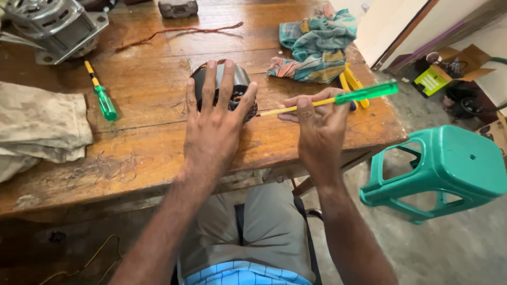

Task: The person works on a motor stator, using a screwdriver to adjust copper windings and a cloth to wipe the surface. They manipulate the stator with both hands, occasionally using tools to tighten or align the windings.

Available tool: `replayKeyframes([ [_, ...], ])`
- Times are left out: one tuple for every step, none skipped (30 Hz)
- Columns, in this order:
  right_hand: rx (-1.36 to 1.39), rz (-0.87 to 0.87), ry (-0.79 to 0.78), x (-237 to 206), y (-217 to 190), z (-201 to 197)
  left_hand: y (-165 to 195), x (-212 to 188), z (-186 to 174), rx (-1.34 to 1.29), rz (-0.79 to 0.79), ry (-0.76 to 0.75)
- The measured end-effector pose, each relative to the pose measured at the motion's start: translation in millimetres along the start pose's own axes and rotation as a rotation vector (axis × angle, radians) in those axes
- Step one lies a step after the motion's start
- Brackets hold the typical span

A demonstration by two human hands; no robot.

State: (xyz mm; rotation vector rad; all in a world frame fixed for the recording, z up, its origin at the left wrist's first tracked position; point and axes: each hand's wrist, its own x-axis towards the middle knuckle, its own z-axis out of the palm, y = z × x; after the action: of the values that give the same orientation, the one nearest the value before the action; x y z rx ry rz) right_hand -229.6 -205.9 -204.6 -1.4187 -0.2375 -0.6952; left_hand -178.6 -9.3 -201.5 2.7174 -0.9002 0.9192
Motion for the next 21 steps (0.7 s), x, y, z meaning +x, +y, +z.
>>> replayKeyframes([
  [-0.012,-0.034,0.002,-3.8,-1.7,2.0,-0.6,-1.4,1.4,-0.001,-0.007,-0.008],
  [-0.026,-0.059,0.004,-9.4,-2.8,3.8,-0.9,-2.9,3.1,0.005,-0.006,-0.012],
  [-0.041,-0.088,0.006,-14.0,-3.0,5.8,-1.6,-3.5,5.4,0.012,-0.004,-0.013],
  [-0.039,-0.085,0.014,-19.2,-2.2,8.6,-2.8,-3.8,7.9,0.023,-0.003,-0.014],
  [-0.033,-0.087,0.024,-23.9,-0.4,11.7,-4.3,-4.0,10.3,0.025,-0.004,-0.011],
  [-0.031,-0.093,0.035,-26.9,1.6,13.3,-4.9,-3.2,13.2,0.026,-0.003,-0.004],
  [-0.045,-0.082,0.037,-29.8,3.8,14.1,-5.4,-2.7,16.0,0.026,0.000,0.005],
  [-0.056,-0.074,0.040,-32.2,6.9,15.3,-6.1,-3.6,17.8,0.022,0.003,0.011],
  [-0.068,-0.067,0.043,-34.2,10.5,16.1,-6.4,-4.2,19.4,0.016,0.007,0.016],
  [-0.049,-0.069,0.041,-35.6,14.4,16.0,-6.6,-4.7,20.6,0.008,0.011,0.019],
  [-0.032,-0.068,0.038,-36.8,18.6,15.8,-6.6,-5.4,21.1,0.020,0.011,0.012],
  [-0.015,-0.066,0.035,-38.7,23.1,15.7,-6.6,-5.7,21.2,0.031,0.010,0.005],
  [-0.013,-0.045,0.050,-40.8,27.5,15.8,-6.3,-6.3,20.3,0.041,0.008,-0.003],
  [-0.011,-0.029,0.067,-41.9,32.1,16.1,-5.9,-6.3,18.8,0.038,0.004,-0.026],
  [-0.008,-0.027,0.083,-41.6,36.5,16.3,-5.5,-5.1,17.1,0.040,0.004,-0.038],
  [-0.016,-0.047,0.089,-41.2,39.6,16.3,-5.4,-3.1,14.6,0.043,0.004,-0.047],
  [-0.028,-0.063,0.094,-42.3,41.1,16.1,-4.9,-1.7,11.5,0.035,0.004,-0.040],
  [-0.040,-0.086,0.097,-41.4,41.8,15.7,-3.4,-1.4,7.4,0.028,0.003,-0.024],
  [-0.089,-0.057,0.114,-41.9,41.2,15.7,-2.3,-0.5,3.6,0.027,0.003,0.007],
  [-0.132,-0.042,0.131,-41.5,40.0,15.6,-1.4,2.3,0.4,0.004,-0.001,0.025],
  [-0.096,-0.090,0.108,-40.4,38.3,15.7,-0.2,3.6,-2.8,-0.017,-0.004,0.042],
])
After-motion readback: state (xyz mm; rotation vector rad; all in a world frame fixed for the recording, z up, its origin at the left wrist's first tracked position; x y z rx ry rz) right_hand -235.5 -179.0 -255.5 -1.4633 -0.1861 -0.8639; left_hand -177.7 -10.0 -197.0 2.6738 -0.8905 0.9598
